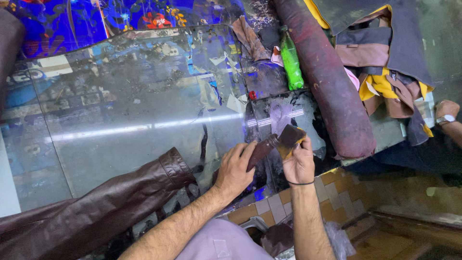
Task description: The person lays a brown leather jacket on a work table and rubs dye onto its sleeve with a sponge. They open a bottle of liquid dye, pour it onto the sponge, and continue wiping the dye along the sleeve and shoulder area of the jacket.
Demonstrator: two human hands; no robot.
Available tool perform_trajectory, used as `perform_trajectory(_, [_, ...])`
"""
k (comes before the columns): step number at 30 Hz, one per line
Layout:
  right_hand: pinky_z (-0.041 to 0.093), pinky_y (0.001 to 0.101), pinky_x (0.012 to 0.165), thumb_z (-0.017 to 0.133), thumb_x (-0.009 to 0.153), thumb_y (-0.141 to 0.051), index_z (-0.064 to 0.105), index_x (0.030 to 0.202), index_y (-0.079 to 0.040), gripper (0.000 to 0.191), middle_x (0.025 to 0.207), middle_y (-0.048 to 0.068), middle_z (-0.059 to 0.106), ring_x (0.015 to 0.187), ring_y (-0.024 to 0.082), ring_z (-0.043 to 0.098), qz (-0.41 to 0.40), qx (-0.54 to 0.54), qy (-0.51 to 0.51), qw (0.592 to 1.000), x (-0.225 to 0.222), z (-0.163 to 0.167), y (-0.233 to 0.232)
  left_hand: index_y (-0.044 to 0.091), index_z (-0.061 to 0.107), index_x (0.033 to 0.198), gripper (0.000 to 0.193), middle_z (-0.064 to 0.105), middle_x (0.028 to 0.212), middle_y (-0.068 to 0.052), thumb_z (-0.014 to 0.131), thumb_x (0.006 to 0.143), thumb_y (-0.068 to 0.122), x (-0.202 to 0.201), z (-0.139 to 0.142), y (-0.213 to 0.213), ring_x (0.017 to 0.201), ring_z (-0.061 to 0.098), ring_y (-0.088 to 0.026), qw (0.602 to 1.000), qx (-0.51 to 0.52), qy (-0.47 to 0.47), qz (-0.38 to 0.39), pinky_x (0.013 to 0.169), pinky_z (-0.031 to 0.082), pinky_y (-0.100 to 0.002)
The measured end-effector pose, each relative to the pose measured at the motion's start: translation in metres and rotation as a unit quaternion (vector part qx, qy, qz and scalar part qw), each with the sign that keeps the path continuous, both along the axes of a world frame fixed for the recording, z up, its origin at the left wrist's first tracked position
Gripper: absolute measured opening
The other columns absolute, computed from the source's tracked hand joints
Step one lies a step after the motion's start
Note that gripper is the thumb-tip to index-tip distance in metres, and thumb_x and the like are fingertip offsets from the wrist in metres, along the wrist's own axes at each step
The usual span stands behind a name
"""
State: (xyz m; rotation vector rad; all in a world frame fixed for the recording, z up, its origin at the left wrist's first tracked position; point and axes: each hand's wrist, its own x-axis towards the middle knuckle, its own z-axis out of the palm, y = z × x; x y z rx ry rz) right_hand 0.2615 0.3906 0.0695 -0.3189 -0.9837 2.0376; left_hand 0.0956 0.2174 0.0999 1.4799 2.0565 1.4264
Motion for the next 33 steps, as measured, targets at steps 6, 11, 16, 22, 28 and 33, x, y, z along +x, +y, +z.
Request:
perform_trajectory(6, [0.046, 0.0438, 0.115, 0.062, 0.101, 0.002, 0.049, 0.146, -0.006, 0.047, 0.144, 0.012, 0.06, 0.133, 0.025, 0.059, -0.04, 0.048, -0.01, 0.998, -0.008, 0.006, -0.017, 0.005, 0.055, 0.14, 0.069, 0.059, 0.12, -0.015, 0.078, 0.075, 0.008, 0.001, 0.001, -0.001, 0.11, 0.06, -0.035, 0.999, -0.008, 0.036, -0.014, 0.091, 0.049, -0.049])
perform_trajectory(11, [0.046, 0.041, 0.116, 0.059, 0.102, 0.004, 0.053, 0.142, 0.0, 0.04, 0.14, 0.013, 0.061, 0.131, 0.024, 0.06, -0.063, 0.097, -0.076, 0.99, -0.004, -0.003, -0.022, 0.005, 0.055, 0.14, 0.071, 0.059, 0.119, -0.015, 0.078, 0.074, 0.007, 0.0, -0.001, -0.003, 0.11, 0.06, -0.035, 0.999, 0.006, 0.043, -0.018, 0.091, 0.049, -0.048])
perform_trajectory(16, [0.048, 0.039, 0.11, 0.06, 0.101, 0.007, 0.056, 0.141, 0.003, 0.04, 0.137, 0.015, 0.062, 0.125, 0.024, 0.061, -0.064, 0.119, -0.126, 0.983, -0.001, 0.0, -0.024, 0.007, 0.056, 0.139, 0.07, 0.06, 0.119, -0.015, 0.078, 0.073, 0.005, 0.0, -0.003, -0.003, 0.111, 0.062, -0.035, 0.999, 0.034, 0.017, -0.01, 0.094, 0.05, -0.048])
perform_trajectory(22, [0.05, 0.0391, 0.111, 0.06, 0.099, 0.004, 0.054, 0.139, -0.002, 0.041, 0.136, 0.012, 0.063, 0.126, 0.022, 0.062, -0.128, 0.111, -0.075, 0.983, -0.001, 0.011, -0.028, 0.005, 0.056, 0.136, 0.069, 0.061, 0.119, -0.015, 0.078, 0.071, 0.004, 0.001, -0.001, -0.003, 0.111, 0.062, -0.036, 0.999, 0.041, 0.014, -0.023, 0.094, 0.05, -0.049])
perform_trajectory(28, [0.049, 0.038, 0.111, 0.061, 0.101, 0.009, 0.056, 0.139, 0.001, 0.039, 0.138, 0.014, 0.062, 0.126, 0.022, 0.061, -0.1, 0.208, -0.143, 0.962, -0.002, 0.012, -0.029, 0.006, 0.057, 0.135, 0.064, 0.064, 0.118, -0.014, 0.075, 0.074, 0.001, -0.003, -0.003, -0.005, 0.107, 0.068, -0.037, 0.989, 0.06, -0.104, -0.09, 0.088, 0.057, -0.043])
perform_trajectory(33, [0.049, 0.0359, 0.109, 0.06, 0.101, 0.007, 0.057, 0.137, 0.0, 0.037, 0.137, 0.013, 0.063, 0.123, 0.02, 0.062, -0.134, 0.18, -0.135, 0.965, 0.0, 0.023, -0.027, 0.007, 0.057, 0.136, 0.063, 0.065, 0.118, -0.014, 0.077, 0.076, 0.003, -0.008, -0.005, -0.007, 0.104, 0.069, -0.035, 0.981, 0.064, -0.133, -0.128, 0.084, 0.058, -0.042])
